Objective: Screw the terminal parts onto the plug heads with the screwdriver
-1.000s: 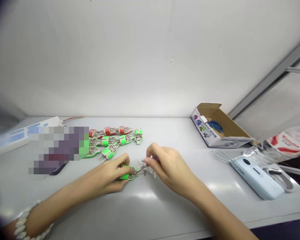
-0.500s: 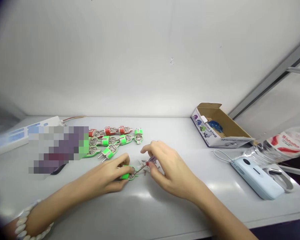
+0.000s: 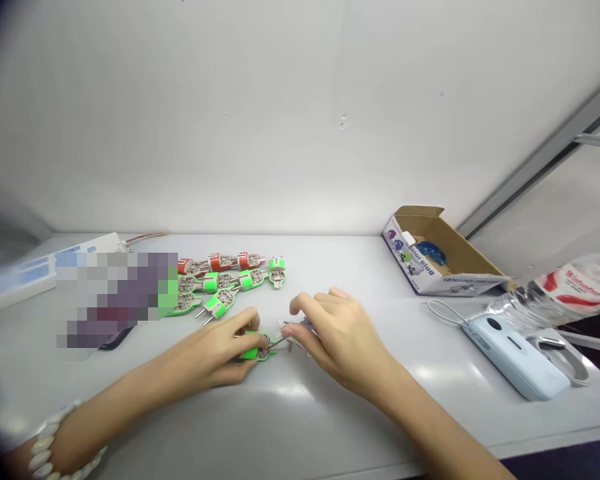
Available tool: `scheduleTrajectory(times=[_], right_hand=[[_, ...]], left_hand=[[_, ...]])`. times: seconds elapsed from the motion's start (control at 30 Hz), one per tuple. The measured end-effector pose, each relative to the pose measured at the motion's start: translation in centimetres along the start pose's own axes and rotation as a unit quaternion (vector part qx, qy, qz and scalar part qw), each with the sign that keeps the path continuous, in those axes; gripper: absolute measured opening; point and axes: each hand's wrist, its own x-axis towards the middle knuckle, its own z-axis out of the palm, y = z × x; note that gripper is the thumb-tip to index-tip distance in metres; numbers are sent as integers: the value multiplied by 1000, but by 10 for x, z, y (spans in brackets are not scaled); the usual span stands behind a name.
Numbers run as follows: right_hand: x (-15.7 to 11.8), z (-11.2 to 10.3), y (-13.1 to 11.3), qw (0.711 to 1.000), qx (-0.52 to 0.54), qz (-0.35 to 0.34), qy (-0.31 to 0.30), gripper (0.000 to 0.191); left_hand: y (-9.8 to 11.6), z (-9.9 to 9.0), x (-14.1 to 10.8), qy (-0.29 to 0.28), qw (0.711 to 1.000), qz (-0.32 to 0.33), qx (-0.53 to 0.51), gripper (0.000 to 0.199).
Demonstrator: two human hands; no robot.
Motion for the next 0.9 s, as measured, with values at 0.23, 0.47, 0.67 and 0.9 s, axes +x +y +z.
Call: scheduleTrajectory(times=[0.23,0.47,0.67,0.9], right_hand=[[-2,-2,-3,997,73,5,-22,17],[0,-3,-1,989,107,91,-41,11],[0,-8,0,979,190,70,1,10],[3,-8,2,977,201,68,24,11]], left_hand=[[-1,2,-1,11,1000,2,9,23],[-1,2,-1,6,1000,4,19,25],[-2,3,0,10,1000,3,22,23],[1,1,0,16,1000,6,21,22]])
